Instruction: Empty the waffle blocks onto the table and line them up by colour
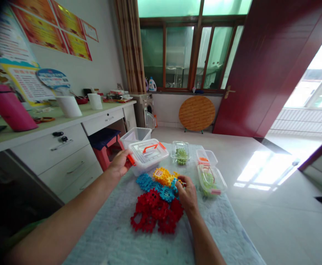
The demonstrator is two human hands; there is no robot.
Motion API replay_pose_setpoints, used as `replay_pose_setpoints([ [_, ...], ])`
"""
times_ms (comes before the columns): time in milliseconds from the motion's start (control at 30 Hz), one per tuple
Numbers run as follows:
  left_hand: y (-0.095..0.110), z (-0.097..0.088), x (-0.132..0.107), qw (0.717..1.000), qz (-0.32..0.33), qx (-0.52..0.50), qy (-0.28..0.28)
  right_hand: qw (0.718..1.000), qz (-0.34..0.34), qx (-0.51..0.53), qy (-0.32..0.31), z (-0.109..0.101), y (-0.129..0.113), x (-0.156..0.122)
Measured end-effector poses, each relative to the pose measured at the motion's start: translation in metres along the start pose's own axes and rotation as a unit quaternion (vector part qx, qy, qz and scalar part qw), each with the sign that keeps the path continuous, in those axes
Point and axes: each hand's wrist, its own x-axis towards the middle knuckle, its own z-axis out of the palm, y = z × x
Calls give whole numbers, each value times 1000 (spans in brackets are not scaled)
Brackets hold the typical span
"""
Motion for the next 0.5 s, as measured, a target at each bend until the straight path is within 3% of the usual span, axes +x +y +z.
replay_pose_setpoints([
  [133,24,-47,-28,995,-39,-16,-86,999,-36,-20,19,-8,-9,1],
  [267,32,-87,-59,991,-66,-21,-114,997,-64,-17,25,-7,-36,1],
  [367,29,-102,-75,988,-72,-16,-138,996,-79,-12,-33,7,-63,2],
  [500,21,-110,-81,990,-50,34,-127,988,-68,-55,-124,29,-86,7],
])
